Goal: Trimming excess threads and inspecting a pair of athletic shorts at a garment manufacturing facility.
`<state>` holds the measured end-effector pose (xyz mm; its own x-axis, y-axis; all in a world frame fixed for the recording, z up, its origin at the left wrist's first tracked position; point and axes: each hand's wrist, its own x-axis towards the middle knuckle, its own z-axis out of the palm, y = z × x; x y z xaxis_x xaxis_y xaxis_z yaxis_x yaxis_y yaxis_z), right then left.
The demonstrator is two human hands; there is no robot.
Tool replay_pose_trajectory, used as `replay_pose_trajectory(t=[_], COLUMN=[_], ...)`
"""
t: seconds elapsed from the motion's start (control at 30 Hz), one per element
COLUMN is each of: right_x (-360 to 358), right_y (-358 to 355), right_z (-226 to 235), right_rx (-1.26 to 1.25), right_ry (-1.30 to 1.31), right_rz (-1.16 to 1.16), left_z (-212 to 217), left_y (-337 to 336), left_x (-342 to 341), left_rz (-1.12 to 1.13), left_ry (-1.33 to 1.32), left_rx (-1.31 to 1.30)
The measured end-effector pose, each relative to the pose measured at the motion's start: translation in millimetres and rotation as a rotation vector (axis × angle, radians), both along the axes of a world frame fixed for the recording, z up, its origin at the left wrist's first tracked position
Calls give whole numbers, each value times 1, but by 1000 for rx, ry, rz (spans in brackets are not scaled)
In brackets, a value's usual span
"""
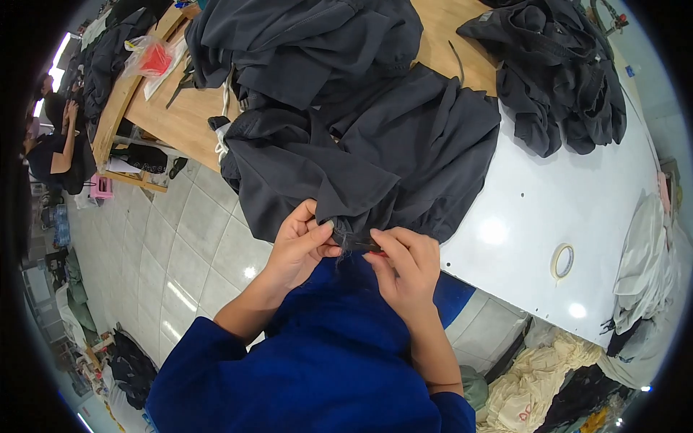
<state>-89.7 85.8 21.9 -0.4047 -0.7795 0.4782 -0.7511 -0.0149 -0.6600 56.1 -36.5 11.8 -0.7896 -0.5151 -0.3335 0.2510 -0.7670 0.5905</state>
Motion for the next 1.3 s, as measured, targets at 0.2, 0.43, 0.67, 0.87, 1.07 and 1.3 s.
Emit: replay_pose_trajectory(t=[0.2, 0.43, 0.67, 0.87, 1.07, 1.3], right_x=[1, 2, 3, 5, 15, 29], right_y=[-10, -15, -16, -9, -9, -18], right_z=[1, 1, 1, -2, -6, -10], right_rx=[-39, -70, -90, -92, -83, 71], right_ry=[108, 139, 125, -17, -256, -513], right_rz=[-9, -13, -2, -40, -67, -156], left_z=[2, 1, 2, 6, 6, -2], left_y=[1, 0, 0, 0, 2, 15], left_x=[-2, -1, -1, -2, -4, -7], left_rz=[4, -2, -17, -1, 20, 45], left_ry=[-37, -67, -84, -56, -20, 11], left_rx=[10, 5, -32, -8, 5, -134])
